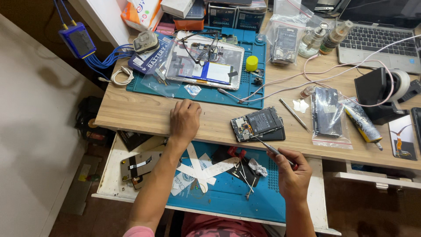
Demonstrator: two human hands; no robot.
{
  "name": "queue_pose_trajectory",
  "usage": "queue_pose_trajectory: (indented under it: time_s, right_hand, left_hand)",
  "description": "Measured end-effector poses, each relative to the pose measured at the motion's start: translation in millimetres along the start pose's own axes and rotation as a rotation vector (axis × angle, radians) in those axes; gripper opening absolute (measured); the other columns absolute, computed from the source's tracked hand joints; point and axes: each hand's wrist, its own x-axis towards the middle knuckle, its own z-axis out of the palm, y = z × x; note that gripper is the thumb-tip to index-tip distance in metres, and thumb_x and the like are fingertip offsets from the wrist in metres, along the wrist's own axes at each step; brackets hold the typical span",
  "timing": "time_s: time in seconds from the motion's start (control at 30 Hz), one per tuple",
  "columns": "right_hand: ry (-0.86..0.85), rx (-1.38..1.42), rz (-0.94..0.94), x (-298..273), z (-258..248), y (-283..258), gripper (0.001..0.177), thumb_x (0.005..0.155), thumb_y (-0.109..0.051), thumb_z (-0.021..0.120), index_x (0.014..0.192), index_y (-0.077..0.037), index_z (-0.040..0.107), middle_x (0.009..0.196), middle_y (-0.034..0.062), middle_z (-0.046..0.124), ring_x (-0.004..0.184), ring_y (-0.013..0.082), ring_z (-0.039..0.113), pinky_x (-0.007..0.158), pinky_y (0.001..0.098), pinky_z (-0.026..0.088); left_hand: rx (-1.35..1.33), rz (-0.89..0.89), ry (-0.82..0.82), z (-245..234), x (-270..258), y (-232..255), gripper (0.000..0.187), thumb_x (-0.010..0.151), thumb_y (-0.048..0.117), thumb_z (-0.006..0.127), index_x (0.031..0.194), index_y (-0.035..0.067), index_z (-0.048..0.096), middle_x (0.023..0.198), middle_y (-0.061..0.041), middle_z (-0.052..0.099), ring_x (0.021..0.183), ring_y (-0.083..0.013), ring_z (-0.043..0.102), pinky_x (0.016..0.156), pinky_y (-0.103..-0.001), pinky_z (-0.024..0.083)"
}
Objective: The person uses a metal spudger to pry and separate the internal components of a disassembled smartphone from its back casing. They carefully lift the motherboard and battery assembly, then reassemble the device by placing the internal components back into the casing and pressing the edges to secure the fit.
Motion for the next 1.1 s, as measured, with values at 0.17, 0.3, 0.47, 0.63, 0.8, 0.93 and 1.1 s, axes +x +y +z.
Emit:
queue_pose_trajectory:
  time_s: [0.17, 0.3, 0.47, 0.63, 0.8, 0.93, 1.1]
  right_hand:
    - [0.042, -0.054, -0.006, -2, 2, -2, 0.016, 0.081, -0.003, 0.059, 0.094, 0.005, 0.059, 0.088, 0.0188, 0.065, 0.083, 0.0282, 0.068, 0.079, 0.032, 0.056]
    - [0.009, -0.158, -0.005, -5, 3, -2, 0.018, 0.08, -0.006, 0.061, 0.096, 0.004, 0.061, 0.089, 0.0167, 0.066, 0.082, 0.0271, 0.069, 0.075, 0.0302, 0.056]
    - [-0.022, -0.234, -0.023, -5, 7, -7, 0.019, 0.078, -0.006, 0.064, 0.095, 0.002, 0.062, 0.09, 0.0145, 0.066, 0.081, 0.0233, 0.07, 0.069, 0.0232, 0.054]
    - [-0.071, -0.253, -0.074, -5, 12, -10, 0.017, 0.078, -0.006, 0.064, 0.094, 0.001, 0.062, 0.09, 0.0147, 0.066, 0.081, 0.0235, 0.07, 0.068, 0.0229, 0.056]
    - [-0.119, -0.444, -0.199, -6, 11, -12, 0.017, 0.077, -0.011, 0.066, 0.092, -0.003, 0.065, 0.089, 0.0107, 0.068, 0.081, 0.0153, 0.065, 0.067, 0.0208, 0.053]
    - [-0.168, -0.454, -0.314, -4, 18, -25, 0.016, 0.077, -0.008, 0.066, 0.092, -0.001, 0.064, 0.088, 0.0112, 0.068, 0.085, 0.0196, 0.066, 0.075, 0.0252, 0.054]
    - [-0.267, -0.403, -0.412, -3, 23, -40, 0.016, 0.08, -0.006, 0.062, 0.095, -0.001, 0.061, 0.09, 0.0132, 0.067, 0.085, 0.0239, 0.067, 0.075, 0.0294, 0.055]
  left_hand:
    - [-0.509, -0.096, -0.058, -17, -13, 19, 0.012, 0.09, 0.014, 0.048, 0.085, 0.005, 0.053, 0.08, -0.007, 0.056, 0.075, -0.0211, 0.052, 0.063, -0.033, 0.043]
    - [-1.144, -0.326, -0.307, -23, -34, 48, 0.014, 0.09, 0.016, 0.051, 0.091, 0.004, 0.056, 0.077, -0.004, 0.055, 0.069, -0.0129, 0.049, 0.059, -0.024, 0.044]
    - [-1.455, -0.355, -0.339, -16, -43, 66, 0.007, 0.089, 0.009, 0.053, 0.085, 0.003, 0.053, 0.071, -0.005, 0.051, 0.062, -0.0127, 0.046, 0.056, -0.023, 0.041]
    - [-1.655, -0.444, -0.258, -1, -48, 72, 0.005, 0.084, 0.004, 0.058, 0.086, 0.001, 0.054, 0.076, -0.009, 0.054, 0.065, -0.015, 0.051, 0.059, -0.022, 0.046]
    - [-1.792, -0.548, -0.305, -4, -49, 75, 0.039, 0.074, 0.002, 0.07, 0.105, 0.003, 0.047, 0.071, -0.008, 0.063, 0.062, -0.014, 0.055, 0.059, -0.024, 0.047]
    - [-1.768, -0.52, -0.346, -6, -48, 78, 0.042, 0.076, 0.008, 0.069, 0.11, -0.001, 0.047, 0.072, -0.006, 0.065, 0.066, -0.0163, 0.061, 0.064, -0.027, 0.052]
    - [-1.96, -0.544, -0.482, 0, -51, 73, 0.042, 0.078, 0.006, 0.067, 0.115, -0.002, 0.048, 0.079, -0.008, 0.063, 0.073, -0.0175, 0.059, 0.063, -0.024, 0.05]
